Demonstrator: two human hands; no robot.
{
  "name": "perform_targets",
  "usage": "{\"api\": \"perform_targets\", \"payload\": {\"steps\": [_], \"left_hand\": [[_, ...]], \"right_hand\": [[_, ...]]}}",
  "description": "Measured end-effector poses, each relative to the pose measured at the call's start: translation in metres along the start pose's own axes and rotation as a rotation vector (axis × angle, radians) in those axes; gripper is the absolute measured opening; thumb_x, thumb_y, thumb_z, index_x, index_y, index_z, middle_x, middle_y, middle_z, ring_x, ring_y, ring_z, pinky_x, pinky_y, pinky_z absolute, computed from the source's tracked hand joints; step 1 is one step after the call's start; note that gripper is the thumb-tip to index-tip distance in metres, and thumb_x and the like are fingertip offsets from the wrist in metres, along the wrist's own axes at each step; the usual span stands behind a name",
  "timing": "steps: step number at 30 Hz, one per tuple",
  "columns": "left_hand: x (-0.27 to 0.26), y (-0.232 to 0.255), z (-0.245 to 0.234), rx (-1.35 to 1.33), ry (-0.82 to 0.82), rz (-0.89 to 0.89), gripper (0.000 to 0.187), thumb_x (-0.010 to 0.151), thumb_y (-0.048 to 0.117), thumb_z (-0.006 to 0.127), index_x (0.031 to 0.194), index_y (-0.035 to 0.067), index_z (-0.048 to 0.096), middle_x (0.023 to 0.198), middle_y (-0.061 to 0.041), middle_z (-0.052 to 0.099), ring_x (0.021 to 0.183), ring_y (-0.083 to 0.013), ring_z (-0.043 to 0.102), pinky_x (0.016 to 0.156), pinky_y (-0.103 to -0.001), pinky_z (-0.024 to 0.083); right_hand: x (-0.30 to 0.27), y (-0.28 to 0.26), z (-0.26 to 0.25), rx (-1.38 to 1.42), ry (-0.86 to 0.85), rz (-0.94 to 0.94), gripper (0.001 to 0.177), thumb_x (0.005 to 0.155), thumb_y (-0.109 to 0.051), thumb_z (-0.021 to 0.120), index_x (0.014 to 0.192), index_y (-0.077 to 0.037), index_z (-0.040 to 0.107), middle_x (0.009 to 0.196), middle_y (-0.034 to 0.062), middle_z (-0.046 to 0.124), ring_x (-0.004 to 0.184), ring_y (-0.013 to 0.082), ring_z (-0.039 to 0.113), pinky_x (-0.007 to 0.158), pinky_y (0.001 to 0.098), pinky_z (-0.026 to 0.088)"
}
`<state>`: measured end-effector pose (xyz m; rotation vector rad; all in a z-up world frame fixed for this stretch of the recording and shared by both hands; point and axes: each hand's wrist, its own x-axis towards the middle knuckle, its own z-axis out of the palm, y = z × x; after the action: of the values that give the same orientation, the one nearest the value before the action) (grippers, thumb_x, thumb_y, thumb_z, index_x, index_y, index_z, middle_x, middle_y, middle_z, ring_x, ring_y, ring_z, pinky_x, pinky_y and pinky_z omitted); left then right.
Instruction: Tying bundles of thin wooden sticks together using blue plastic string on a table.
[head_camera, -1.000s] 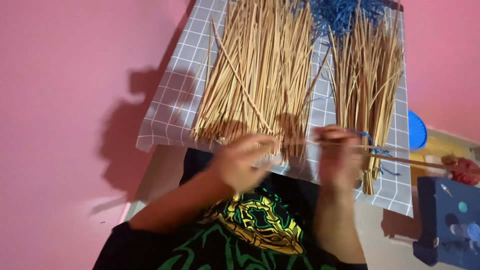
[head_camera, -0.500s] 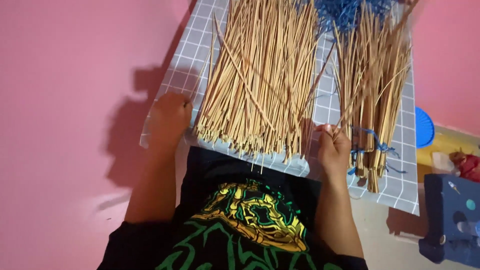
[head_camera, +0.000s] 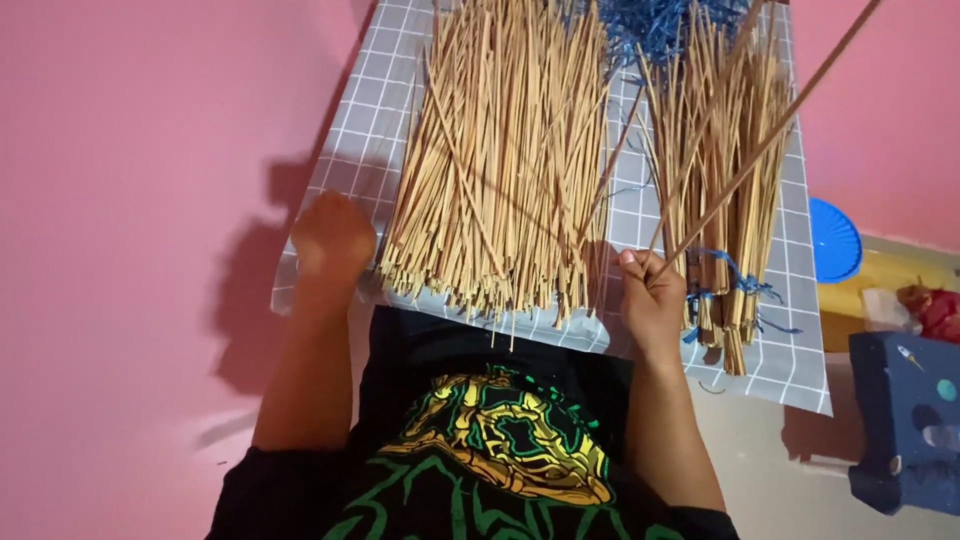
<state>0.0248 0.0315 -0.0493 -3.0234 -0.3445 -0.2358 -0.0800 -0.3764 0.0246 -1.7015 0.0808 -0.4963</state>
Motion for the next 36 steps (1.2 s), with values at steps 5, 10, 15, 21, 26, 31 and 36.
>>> {"api": "perform_targets", "payload": {"steps": [5, 10, 15, 21, 26, 31, 36], "left_hand": [[0.02, -0.018, 0.059, 0.166, 0.513, -0.079, 0.038, 0.083, 0.022, 0.062, 0.117, 0.007, 0.071, 0.086, -0.006, 0.071, 0.066, -0.023, 0.073, 0.051, -0.041, 0.056], [-0.027, 0.014, -0.1, -0.531, 0.584, -0.064, 0.026, 0.106, 0.019, 0.047, 0.124, 0.013, 0.065, 0.097, -0.01, 0.072, 0.076, -0.0354, 0.074, 0.069, -0.044, 0.061], [-0.116, 0.08, -0.147, -0.917, 0.674, 0.458, 0.019, 0.103, 0.008, 0.055, 0.112, 0.009, 0.071, 0.083, -0.012, 0.066, 0.071, -0.0301, 0.069, 0.065, -0.033, 0.055], [-0.166, 0.147, -0.182, -0.992, 0.446, 1.018, 0.025, 0.103, 0.006, 0.056, 0.125, 0.005, 0.066, 0.095, -0.016, 0.072, 0.083, -0.0323, 0.074, 0.068, -0.039, 0.059], [-0.117, 0.105, -0.177, -0.737, 0.312, 0.705, 0.024, 0.1, 0.029, 0.063, 0.104, 0.007, 0.071, 0.088, -0.013, 0.069, 0.075, -0.0286, 0.072, 0.065, -0.038, 0.057], [-0.071, 0.098, -0.159, -0.562, 0.167, 0.4, 0.048, 0.1, 0.052, 0.063, 0.078, 0.01, 0.067, 0.069, -0.01, 0.064, 0.065, -0.0321, 0.073, 0.051, -0.043, 0.054], [-0.038, 0.105, -0.128, -0.521, -0.12, 0.283, 0.047, 0.095, 0.052, 0.065, 0.08, 0.008, 0.071, 0.07, -0.015, 0.069, 0.074, -0.0385, 0.076, 0.06, -0.049, 0.059]], "right_hand": [[-0.001, 0.001, -0.001, 0.021, 0.011, -0.003, 0.02, 0.104, -0.007, 0.068, 0.085, -0.007, 0.073, 0.054, -0.0028, 0.046, 0.054, 0.0056, 0.035, 0.056, 0.0225, 0.03], [-0.001, 0.019, -0.008, 0.039, 0.056, -0.055, 0.014, 0.103, -0.004, 0.068, 0.089, -0.004, 0.073, 0.057, -0.001, 0.049, 0.058, 0.0076, 0.037, 0.057, 0.0239, 0.032], [-0.021, 0.01, 0.001, 0.553, -0.065, -0.115, 0.032, 0.099, -0.014, 0.065, 0.121, 0.005, 0.055, 0.054, 0.0, 0.045, 0.045, 0.0069, 0.048, 0.049, 0.02, 0.039], [-0.038, -0.004, 0.031, 0.596, -0.213, -0.169, 0.055, 0.112, -0.036, 0.039, 0.094, 0.009, 0.065, 0.065, 0.0147, 0.066, 0.056, 0.0155, 0.065, 0.065, 0.0267, 0.051], [0.01, -0.023, -0.018, 0.546, -0.048, -0.258, 0.047, 0.113, -0.042, 0.031, 0.104, -0.007, 0.06, 0.081, 0.0114, 0.05, 0.071, 0.0236, 0.057, 0.075, 0.0334, 0.05], [0.026, -0.008, -0.025, 0.504, 0.292, -0.169, 0.037, 0.112, -0.033, 0.048, 0.096, -0.004, 0.065, 0.05, 0.0073, 0.033, 0.041, 0.0198, 0.048, 0.048, 0.0312, 0.042], [0.003, -0.018, 0.009, 0.044, -0.065, 0.002, 0.03, 0.108, -0.008, 0.049, 0.087, -0.001, 0.07, 0.054, -0.0058, 0.034, 0.051, 0.0047, 0.034, 0.052, 0.0181, 0.027]]}}
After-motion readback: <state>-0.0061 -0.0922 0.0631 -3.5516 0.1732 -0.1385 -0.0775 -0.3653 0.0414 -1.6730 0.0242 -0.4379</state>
